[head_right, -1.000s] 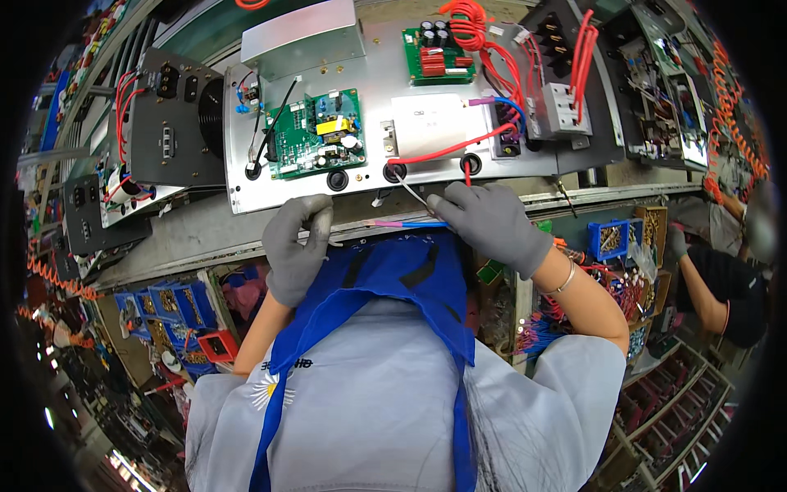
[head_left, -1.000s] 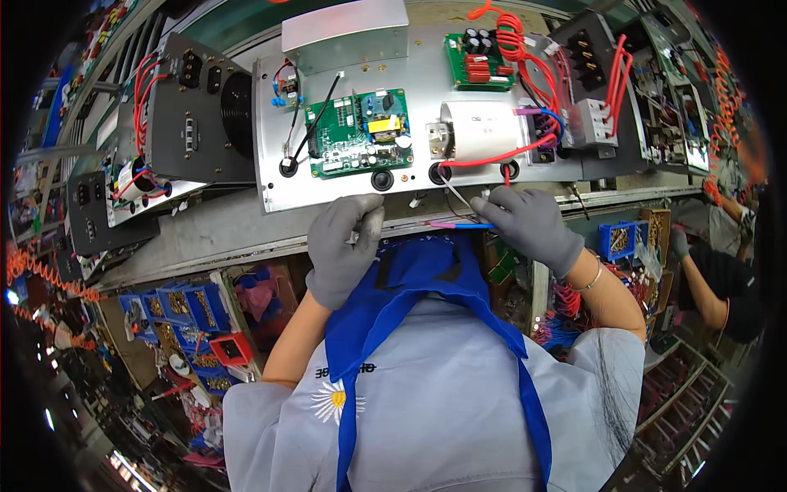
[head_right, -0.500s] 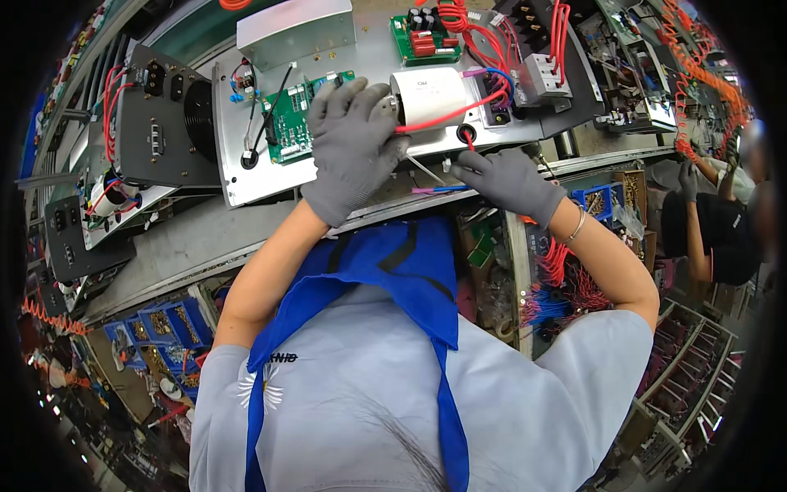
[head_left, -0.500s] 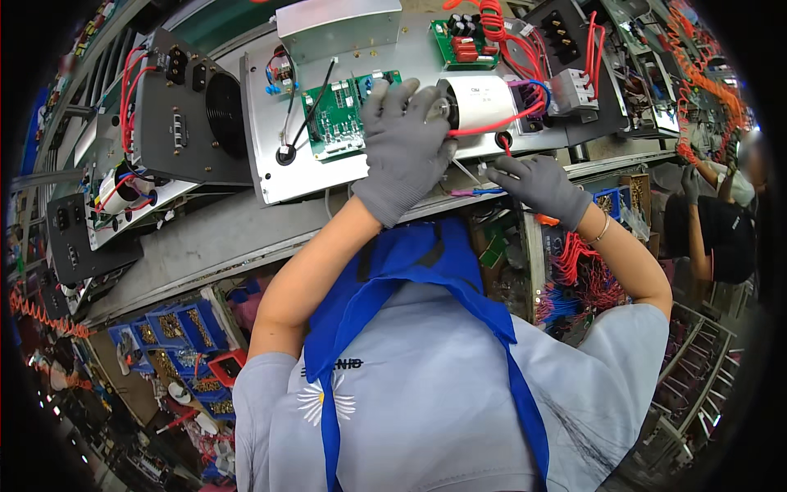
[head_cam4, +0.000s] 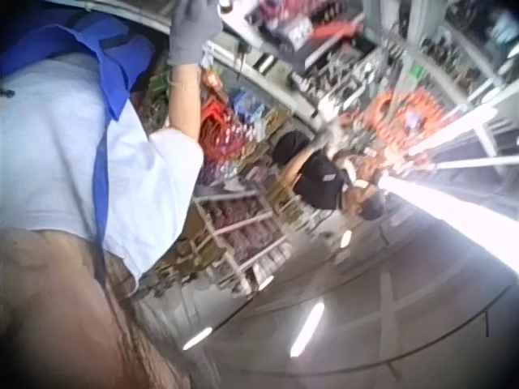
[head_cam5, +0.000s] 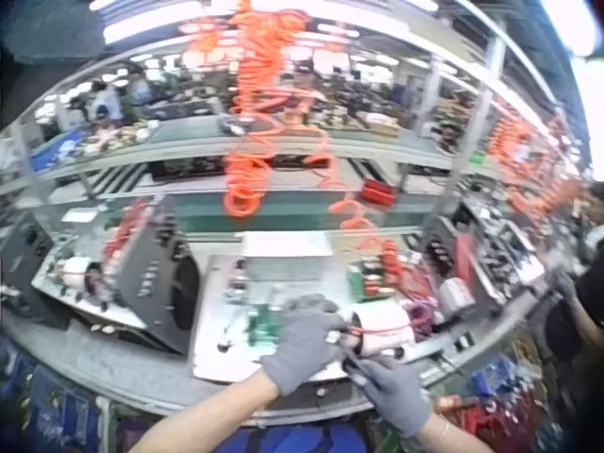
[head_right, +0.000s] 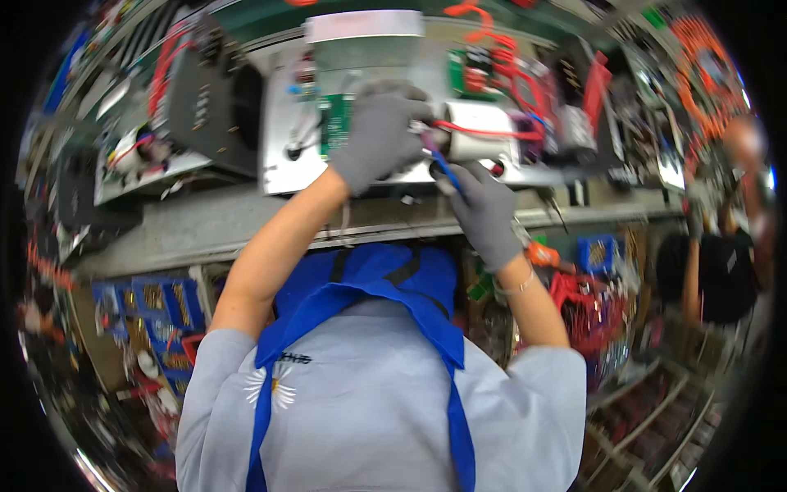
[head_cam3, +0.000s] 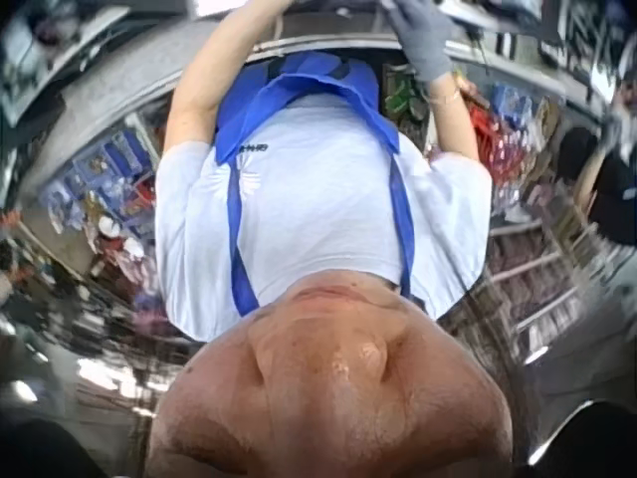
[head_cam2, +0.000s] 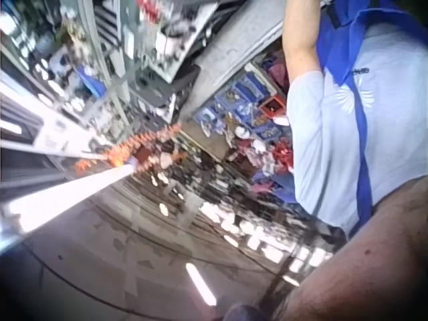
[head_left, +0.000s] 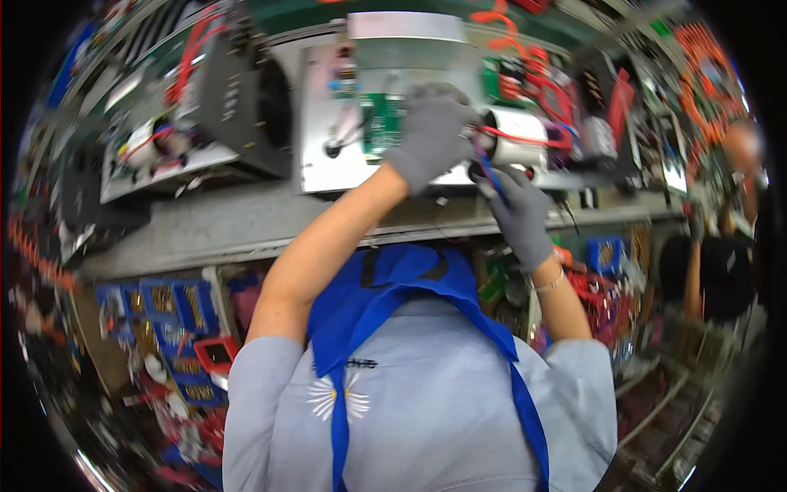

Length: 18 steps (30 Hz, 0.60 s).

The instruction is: Assemble and wire internal components of an electronic housing using a power screwdriver and manual wiring.

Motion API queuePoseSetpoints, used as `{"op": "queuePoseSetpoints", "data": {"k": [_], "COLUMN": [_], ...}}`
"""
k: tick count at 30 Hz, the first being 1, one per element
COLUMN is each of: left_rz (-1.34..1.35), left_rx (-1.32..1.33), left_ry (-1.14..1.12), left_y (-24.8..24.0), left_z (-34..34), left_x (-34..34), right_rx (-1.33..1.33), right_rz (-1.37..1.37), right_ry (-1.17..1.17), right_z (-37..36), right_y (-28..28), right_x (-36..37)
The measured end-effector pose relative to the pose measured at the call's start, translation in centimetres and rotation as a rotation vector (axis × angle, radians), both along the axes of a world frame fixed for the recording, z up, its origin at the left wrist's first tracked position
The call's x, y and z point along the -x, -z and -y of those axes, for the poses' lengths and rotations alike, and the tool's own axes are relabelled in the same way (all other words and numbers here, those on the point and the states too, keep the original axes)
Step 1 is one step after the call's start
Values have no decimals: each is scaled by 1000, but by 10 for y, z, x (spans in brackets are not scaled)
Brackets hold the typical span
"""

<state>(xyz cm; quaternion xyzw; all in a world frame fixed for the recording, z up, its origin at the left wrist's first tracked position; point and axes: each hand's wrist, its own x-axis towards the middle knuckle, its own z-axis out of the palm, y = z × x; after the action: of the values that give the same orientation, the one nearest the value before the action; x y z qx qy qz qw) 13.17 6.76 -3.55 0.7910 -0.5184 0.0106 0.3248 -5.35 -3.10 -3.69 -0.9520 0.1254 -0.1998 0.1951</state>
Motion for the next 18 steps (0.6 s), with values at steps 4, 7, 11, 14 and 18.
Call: {"op": "queuePoseSetpoints", "data": {"k": [4, 7, 11, 14, 18], "left_rz": [82, 125, 172, 287, 115], "left_rx": [256, 313, 438, 277, 88], "left_ry": [-162, -277, -533, -822, -1248], "left_y": [18, 7, 22, 63, 108], "left_z": [-5, -49, -155, -253, -403], "left_x": [11, 27, 17, 10, 12], "right_rx": [-271, -76, -40, -49, 191], "right_rz": [14, 181, 114, 130, 49], "right_ry": [180, 159, 222, 245, 81], "right_z": [-2, 4, -9, -9, 24], "right_y": [26, 41, 33, 43, 67], "right_x": [-6, 3, -9, -15, 1]}}
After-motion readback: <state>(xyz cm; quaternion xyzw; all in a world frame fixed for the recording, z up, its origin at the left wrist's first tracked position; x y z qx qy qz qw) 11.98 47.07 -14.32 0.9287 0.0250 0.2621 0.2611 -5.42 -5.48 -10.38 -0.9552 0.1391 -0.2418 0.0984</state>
